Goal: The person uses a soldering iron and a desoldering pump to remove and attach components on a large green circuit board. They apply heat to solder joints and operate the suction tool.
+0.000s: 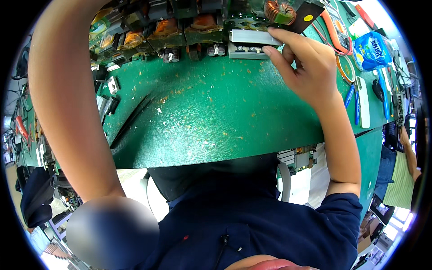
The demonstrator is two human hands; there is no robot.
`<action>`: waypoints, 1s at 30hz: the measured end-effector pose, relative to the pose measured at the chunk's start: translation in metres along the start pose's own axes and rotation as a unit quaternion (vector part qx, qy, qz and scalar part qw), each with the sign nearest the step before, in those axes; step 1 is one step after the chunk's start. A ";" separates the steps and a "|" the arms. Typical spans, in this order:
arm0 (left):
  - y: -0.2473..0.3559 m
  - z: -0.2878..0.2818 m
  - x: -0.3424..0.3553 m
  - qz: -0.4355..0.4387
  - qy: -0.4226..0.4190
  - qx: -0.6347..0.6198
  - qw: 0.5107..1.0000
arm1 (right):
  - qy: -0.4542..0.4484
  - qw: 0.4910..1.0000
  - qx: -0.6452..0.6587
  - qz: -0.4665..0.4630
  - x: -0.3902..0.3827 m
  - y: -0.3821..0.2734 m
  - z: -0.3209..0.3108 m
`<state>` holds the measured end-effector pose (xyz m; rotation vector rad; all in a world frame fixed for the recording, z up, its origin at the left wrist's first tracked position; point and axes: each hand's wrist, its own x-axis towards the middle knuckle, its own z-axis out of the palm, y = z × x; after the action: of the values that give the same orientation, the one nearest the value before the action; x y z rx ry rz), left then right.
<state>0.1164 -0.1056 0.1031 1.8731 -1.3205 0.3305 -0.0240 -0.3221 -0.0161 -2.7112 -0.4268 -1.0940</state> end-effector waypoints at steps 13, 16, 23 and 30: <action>-0.009 0.005 -0.002 0.001 -0.006 0.002 1.000 | -0.013 1.000 0.000 -0.002 0.003 -0.005 -0.002; -0.011 0.006 -0.001 0.001 -0.007 0.002 1.000 | -0.015 1.000 0.000 0.004 0.002 -0.005 -0.002; -0.010 0.005 -0.003 0.001 -0.006 0.008 1.000 | 0.005 0.999 0.049 -0.020 0.003 -0.002 0.003; -0.007 -0.002 -0.006 0.000 0.005 0.027 1.000 | 0.011 1.000 -0.008 -0.021 0.006 -0.009 0.000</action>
<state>0.1210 -0.0992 0.0976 1.9131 -1.3175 0.3775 -0.0229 -0.3123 -0.0109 -2.7140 -0.4741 -1.1416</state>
